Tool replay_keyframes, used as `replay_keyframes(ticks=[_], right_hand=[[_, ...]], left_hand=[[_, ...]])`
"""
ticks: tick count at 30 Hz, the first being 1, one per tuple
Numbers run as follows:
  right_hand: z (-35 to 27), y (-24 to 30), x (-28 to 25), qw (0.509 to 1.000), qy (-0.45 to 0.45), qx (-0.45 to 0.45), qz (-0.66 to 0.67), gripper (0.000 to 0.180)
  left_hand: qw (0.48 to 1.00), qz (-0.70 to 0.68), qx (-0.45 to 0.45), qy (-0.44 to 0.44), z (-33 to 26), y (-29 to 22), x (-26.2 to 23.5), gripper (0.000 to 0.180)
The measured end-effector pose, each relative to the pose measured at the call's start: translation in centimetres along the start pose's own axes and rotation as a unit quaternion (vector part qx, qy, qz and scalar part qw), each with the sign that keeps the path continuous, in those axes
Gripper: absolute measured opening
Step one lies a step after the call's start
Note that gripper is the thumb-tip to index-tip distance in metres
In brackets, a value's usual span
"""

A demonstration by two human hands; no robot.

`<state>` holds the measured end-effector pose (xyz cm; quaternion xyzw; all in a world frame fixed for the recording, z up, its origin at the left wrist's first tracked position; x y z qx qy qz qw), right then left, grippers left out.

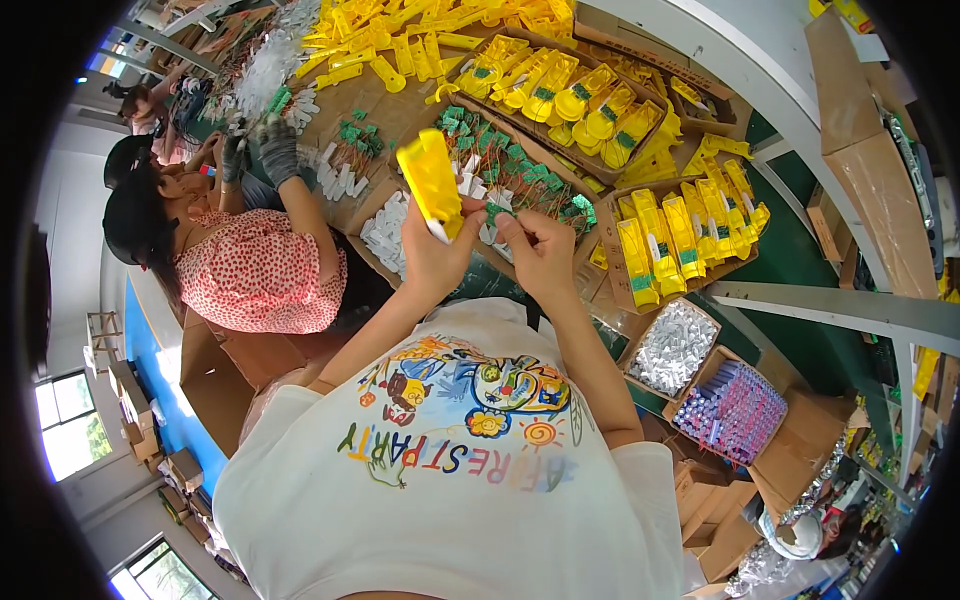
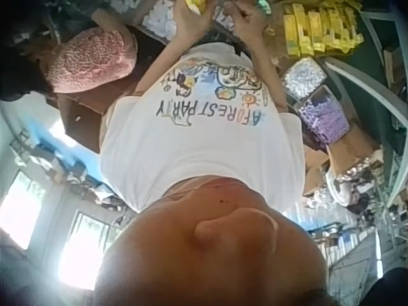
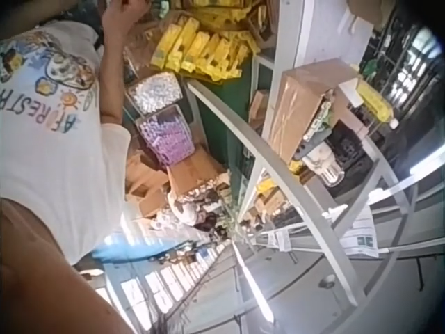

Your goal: Manually assembling yellow plastic solar lighting components at a factory production line.

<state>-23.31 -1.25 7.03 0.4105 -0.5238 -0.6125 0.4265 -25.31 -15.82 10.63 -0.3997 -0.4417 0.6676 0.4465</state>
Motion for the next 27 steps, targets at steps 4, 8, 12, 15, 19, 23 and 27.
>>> replay_keyframes(ticks=[4,8,12,15,19,23,27], right_hand=[[0.5,0.9,-0.2,0.997,0.025,0.040,-0.053,0.024],[1.1,0.9,-0.6,0.998,0.018,0.047,-0.045,0.020],[0.5,2.9,-0.4,1.000,0.018,-0.014,-0.015,0.016],[0.0,3.4,-0.2,0.999,-0.028,-0.024,0.009,0.015],[-0.5,6.1,0.2,0.994,-0.060,-0.079,-0.038,0.014],[-1.2,7.6,0.9,0.950,-0.093,-0.240,-0.177,0.012],[-1.8,8.0,1.6,0.927,-0.082,-0.289,-0.227,0.012]], left_hand=[[1.000,-0.006,0.012,-0.002,0.4,0.4,-0.2,0.037],[0.975,-0.111,-0.190,0.019,0.9,2.5,-0.1,0.044],[0.877,-0.309,-0.360,0.078,0.4,3.0,0.0,0.036],[0.773,-0.451,-0.429,0.124,0.3,3.4,0.2,0.038],[0.755,-0.475,-0.407,0.196,-0.5,2.1,1.1,0.048],[0.748,-0.499,-0.384,0.210,-1.2,2.0,1.9,0.054],[0.725,-0.519,-0.406,0.201,-1.6,1.7,2.2,0.054]])
Point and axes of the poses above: each hand's wrist, its own z-axis towards the middle knuckle, its own x-axis out of the palm, y = z × x, the point moved 4 cm from there along z, towards the middle knuckle, and after that the axes turned 14 degrees about -y, right-handed, at the moved point
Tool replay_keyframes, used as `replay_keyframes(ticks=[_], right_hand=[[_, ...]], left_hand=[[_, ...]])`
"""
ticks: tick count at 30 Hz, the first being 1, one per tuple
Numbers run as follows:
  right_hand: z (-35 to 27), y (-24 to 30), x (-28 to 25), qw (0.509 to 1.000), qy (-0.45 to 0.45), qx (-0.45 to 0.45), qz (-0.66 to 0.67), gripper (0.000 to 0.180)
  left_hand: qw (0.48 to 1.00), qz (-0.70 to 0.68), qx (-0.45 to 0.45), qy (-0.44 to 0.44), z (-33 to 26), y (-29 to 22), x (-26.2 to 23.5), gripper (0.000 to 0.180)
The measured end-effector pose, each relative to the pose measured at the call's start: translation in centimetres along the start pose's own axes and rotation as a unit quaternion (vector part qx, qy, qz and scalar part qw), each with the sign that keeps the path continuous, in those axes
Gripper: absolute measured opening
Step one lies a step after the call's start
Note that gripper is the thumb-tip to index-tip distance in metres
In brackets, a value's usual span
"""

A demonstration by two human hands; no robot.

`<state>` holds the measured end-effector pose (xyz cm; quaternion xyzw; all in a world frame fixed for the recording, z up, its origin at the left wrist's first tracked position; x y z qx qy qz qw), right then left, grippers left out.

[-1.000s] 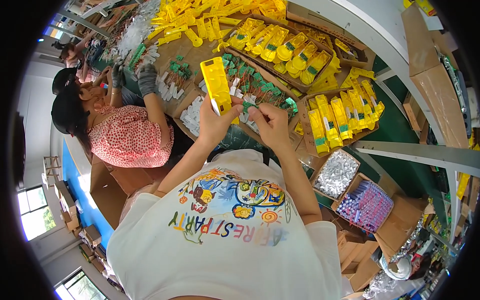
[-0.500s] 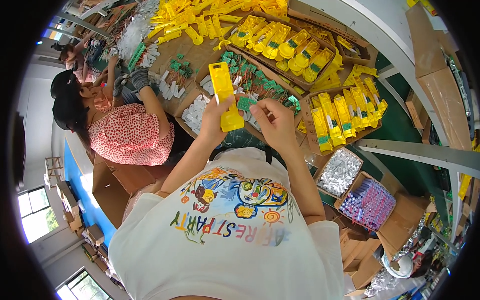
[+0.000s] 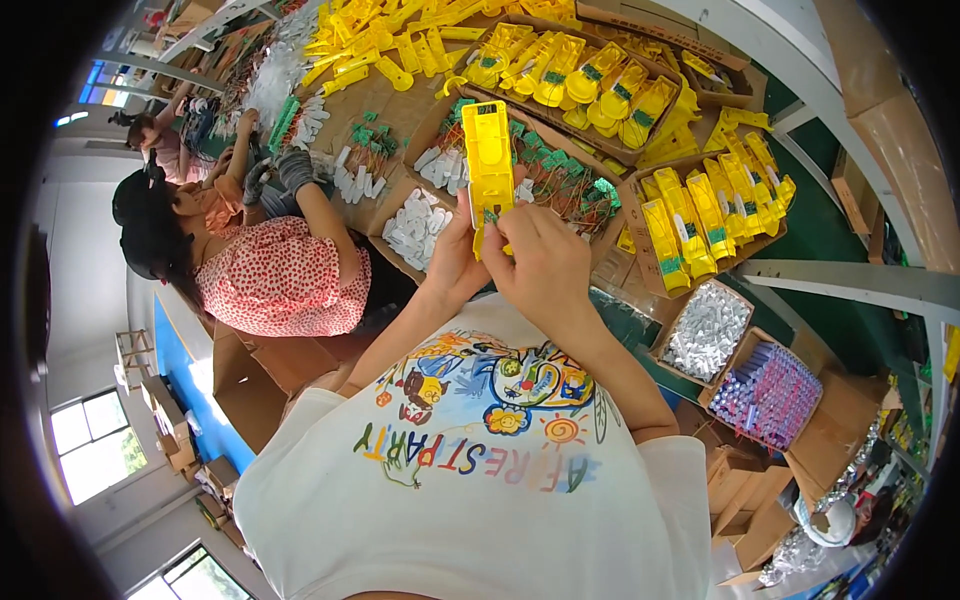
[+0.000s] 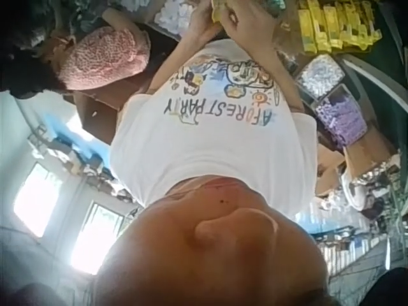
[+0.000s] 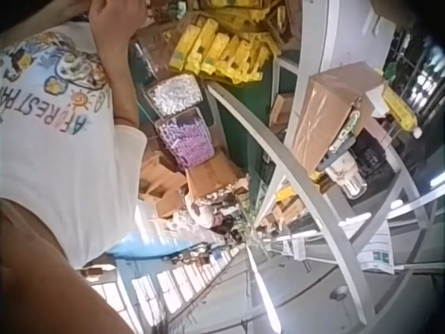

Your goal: Manually assembling yellow plastic solar lighting components at a factory production line.

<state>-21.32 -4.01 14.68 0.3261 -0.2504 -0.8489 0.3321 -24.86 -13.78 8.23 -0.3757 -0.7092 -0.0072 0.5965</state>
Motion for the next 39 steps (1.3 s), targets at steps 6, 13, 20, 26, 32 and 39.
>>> replay_keyframes(ticks=[6,13,20,26,32,39], right_hand=[[0.0,0.7,0.1,0.999,0.012,-0.051,-0.013,0.011],[0.2,-1.4,-0.3,0.981,0.085,0.125,0.125,0.013],[0.1,-2.6,-0.1,0.967,0.102,0.204,0.114,0.020],[-0.3,-3.2,-0.3,0.961,0.140,0.213,0.105,0.022],[-0.3,-3.4,0.1,0.944,0.178,0.256,0.107,0.023],[-0.3,-3.7,0.2,0.975,0.117,0.180,0.064,0.020]], left_hand=[[0.998,0.055,0.014,-0.015,0.0,0.3,0.1,0.049],[0.996,0.080,0.007,-0.032,-0.1,0.2,-0.1,0.046],[0.995,0.080,0.032,-0.053,0.0,-0.6,0.3,0.044],[0.991,0.107,0.025,-0.083,0.1,-0.5,-0.5,0.039],[0.982,0.137,0.055,-0.119,-0.2,-0.5,-0.5,0.035],[0.967,0.178,0.102,-0.150,-0.3,-0.6,-0.7,0.036]])
Point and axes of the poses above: each hand's wrist, its own z-axis towards the middle knuckle, its own x-axis out of the palm, y = z × x, the point moved 4 cm from there along z, towards the middle knuckle, and after that the axes turned 14 degrees about -y, right-handed, at the moved point
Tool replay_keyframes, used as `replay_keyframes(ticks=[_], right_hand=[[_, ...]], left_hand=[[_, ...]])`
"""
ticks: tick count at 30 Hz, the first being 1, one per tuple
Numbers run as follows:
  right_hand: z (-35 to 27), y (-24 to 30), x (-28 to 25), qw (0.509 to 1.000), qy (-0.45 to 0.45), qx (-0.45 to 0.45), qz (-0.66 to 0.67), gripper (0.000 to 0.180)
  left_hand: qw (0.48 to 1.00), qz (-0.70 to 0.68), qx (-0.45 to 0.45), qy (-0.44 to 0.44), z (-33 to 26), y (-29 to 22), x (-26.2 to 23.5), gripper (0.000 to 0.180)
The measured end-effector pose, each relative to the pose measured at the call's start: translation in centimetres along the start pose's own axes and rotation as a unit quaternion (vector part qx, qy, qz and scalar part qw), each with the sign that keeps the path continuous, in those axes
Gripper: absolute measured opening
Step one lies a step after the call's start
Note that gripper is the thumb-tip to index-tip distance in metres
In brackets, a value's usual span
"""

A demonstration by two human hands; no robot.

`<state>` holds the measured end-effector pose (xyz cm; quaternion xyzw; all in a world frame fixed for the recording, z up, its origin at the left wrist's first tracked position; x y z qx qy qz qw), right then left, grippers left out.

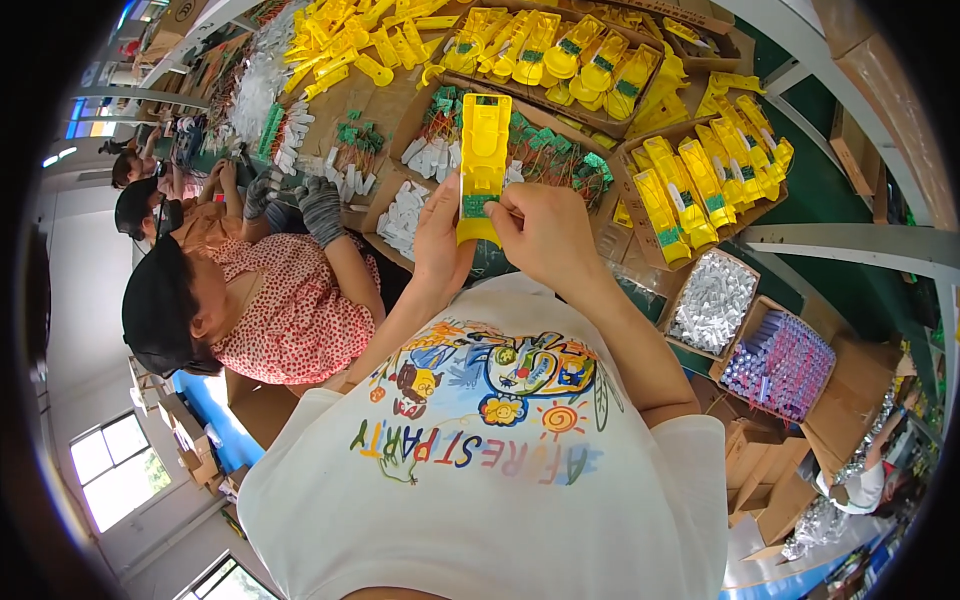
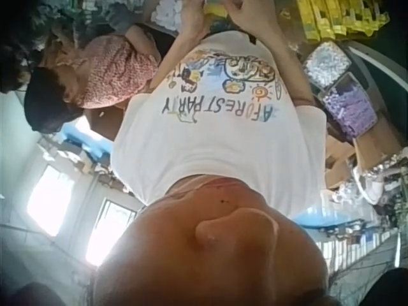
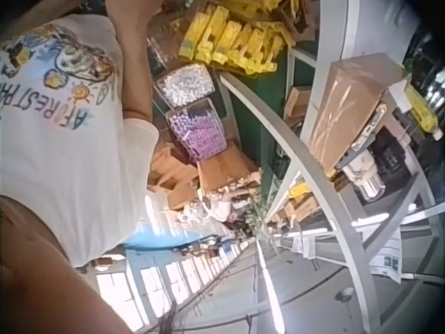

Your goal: Manually assembling yellow plastic solar lighting components at a factory production line.

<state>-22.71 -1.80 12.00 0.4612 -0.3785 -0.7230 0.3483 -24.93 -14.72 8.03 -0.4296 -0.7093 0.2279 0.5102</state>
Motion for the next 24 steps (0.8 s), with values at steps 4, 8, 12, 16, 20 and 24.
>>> replay_keyframes(ticks=[4,8,12,16,20,24], right_hand=[[-0.2,0.5,-0.2,0.999,-0.030,-0.041,-0.010,0.020],[0.2,-0.2,-0.1,1.000,-0.020,-0.009,0.014,0.020],[0.5,-1.6,0.5,0.993,0.033,0.103,0.050,0.021],[0.7,-1.5,0.3,0.998,0.025,0.057,0.008,0.022],[0.5,-1.8,0.2,0.997,0.029,0.068,0.026,0.023],[0.0,-0.9,-0.6,0.999,0.019,0.004,-0.033,0.019]], left_hand=[[1.000,0.003,0.003,-0.007,-0.1,0.0,0.1,0.036],[1.000,-0.001,0.010,-0.009,-0.2,-0.1,0.6,0.036],[1.000,0.003,0.017,0.002,0.1,0.0,0.7,0.037],[1.000,0.010,0.007,0.009,0.4,0.3,0.7,0.038],[0.995,0.079,0.055,0.019,-0.1,-0.1,0.8,0.034],[0.987,0.093,0.116,0.054,-0.6,-0.4,0.8,0.041]])
Point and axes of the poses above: each hand's wrist, its own z-axis towards the middle knuckle, its own x-axis out of the palm, y = z × x, the point moved 4 cm from there along z, towards the middle knuckle, and after that the axes turned 14 degrees about -y, right-handed, at the moved point
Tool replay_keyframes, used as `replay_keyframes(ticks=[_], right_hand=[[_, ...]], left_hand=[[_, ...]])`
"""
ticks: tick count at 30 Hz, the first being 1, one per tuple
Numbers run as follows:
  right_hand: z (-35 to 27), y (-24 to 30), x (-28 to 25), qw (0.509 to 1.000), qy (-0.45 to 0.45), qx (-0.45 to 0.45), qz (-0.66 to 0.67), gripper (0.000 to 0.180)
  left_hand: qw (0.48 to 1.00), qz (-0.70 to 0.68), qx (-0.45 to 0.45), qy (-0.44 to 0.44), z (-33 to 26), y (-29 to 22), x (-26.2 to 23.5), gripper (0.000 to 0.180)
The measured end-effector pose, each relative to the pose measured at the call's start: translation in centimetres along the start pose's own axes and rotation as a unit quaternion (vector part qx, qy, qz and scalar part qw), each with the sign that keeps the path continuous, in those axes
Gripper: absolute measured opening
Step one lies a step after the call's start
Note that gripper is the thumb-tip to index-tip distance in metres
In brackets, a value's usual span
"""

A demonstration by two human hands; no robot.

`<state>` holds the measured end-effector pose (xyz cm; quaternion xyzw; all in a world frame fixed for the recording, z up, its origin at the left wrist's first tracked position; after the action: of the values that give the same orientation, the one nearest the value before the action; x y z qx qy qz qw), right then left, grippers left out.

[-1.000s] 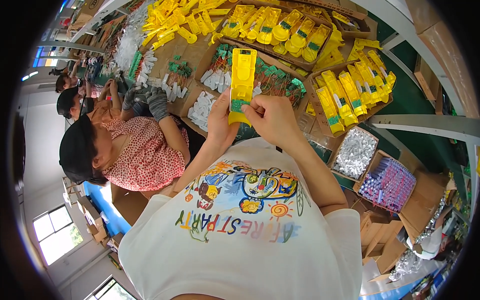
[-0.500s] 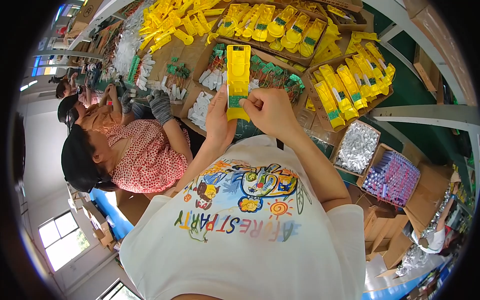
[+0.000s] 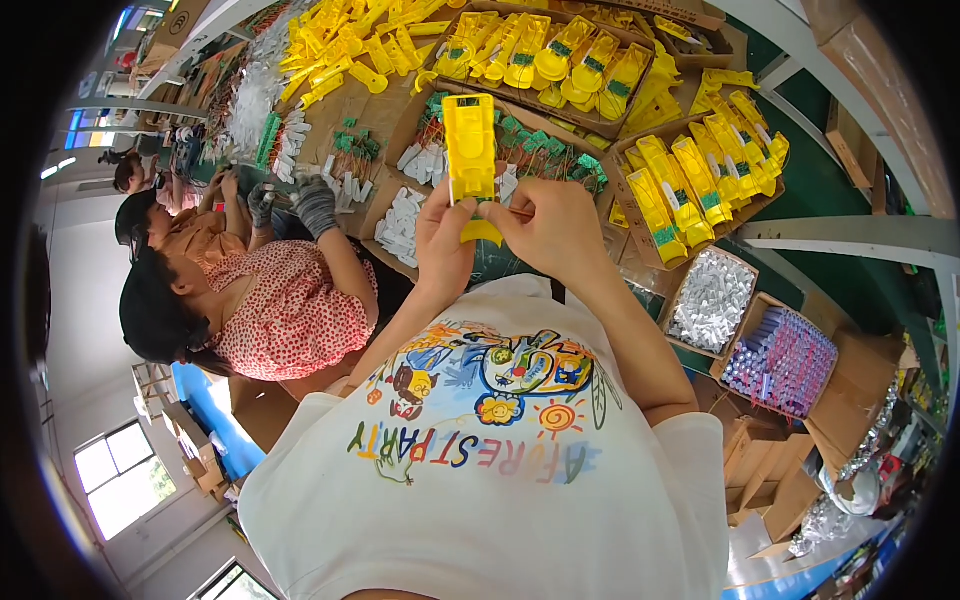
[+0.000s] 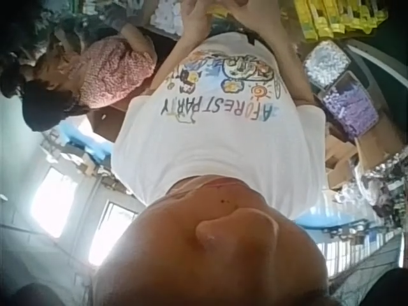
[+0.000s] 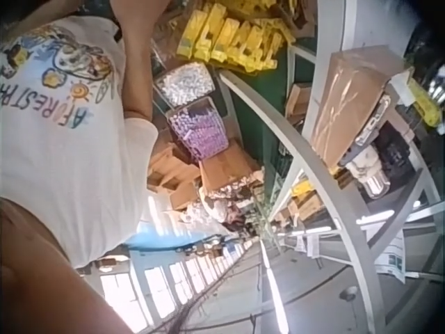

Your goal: Manually assembling yellow plastic solar lighting components at a factory production line.

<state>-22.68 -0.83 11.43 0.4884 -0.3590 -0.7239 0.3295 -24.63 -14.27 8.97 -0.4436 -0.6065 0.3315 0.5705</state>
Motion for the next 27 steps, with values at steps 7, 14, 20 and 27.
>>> replay_keyframes(ticks=[7,14,20,27], right_hand=[[-1.5,-0.5,1.5,0.985,-0.055,-0.011,0.161,0.012],[-0.2,-3.1,2.6,0.947,-0.025,0.107,0.304,0.010],[-1.6,-6.8,4.0,0.982,-0.076,0.083,0.151,0.017],[-3.6,-8.8,3.9,0.966,0.016,0.204,0.159,0.020]], left_hand=[[0.999,-0.045,-0.019,-0.009,-0.3,0.3,0.6,0.035],[0.998,-0.025,-0.038,-0.039,1.4,0.6,1.8,0.028],[0.987,0.144,0.028,-0.069,1.9,5.2,-1.1,0.019],[0.994,0.006,-0.101,0.038,1.0,7.6,-1.7,0.038]])
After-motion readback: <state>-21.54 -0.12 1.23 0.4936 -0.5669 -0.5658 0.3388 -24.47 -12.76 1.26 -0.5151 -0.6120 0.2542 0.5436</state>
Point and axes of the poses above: each hand's wrist, its own z-axis towards the middle knuckle, its own x-axis out of the palm, y = z × x, the point moved 4 cm from there along z, towards the middle knuckle, and after that the axes turned 14 degrees about -y, right-handed, at the moved point
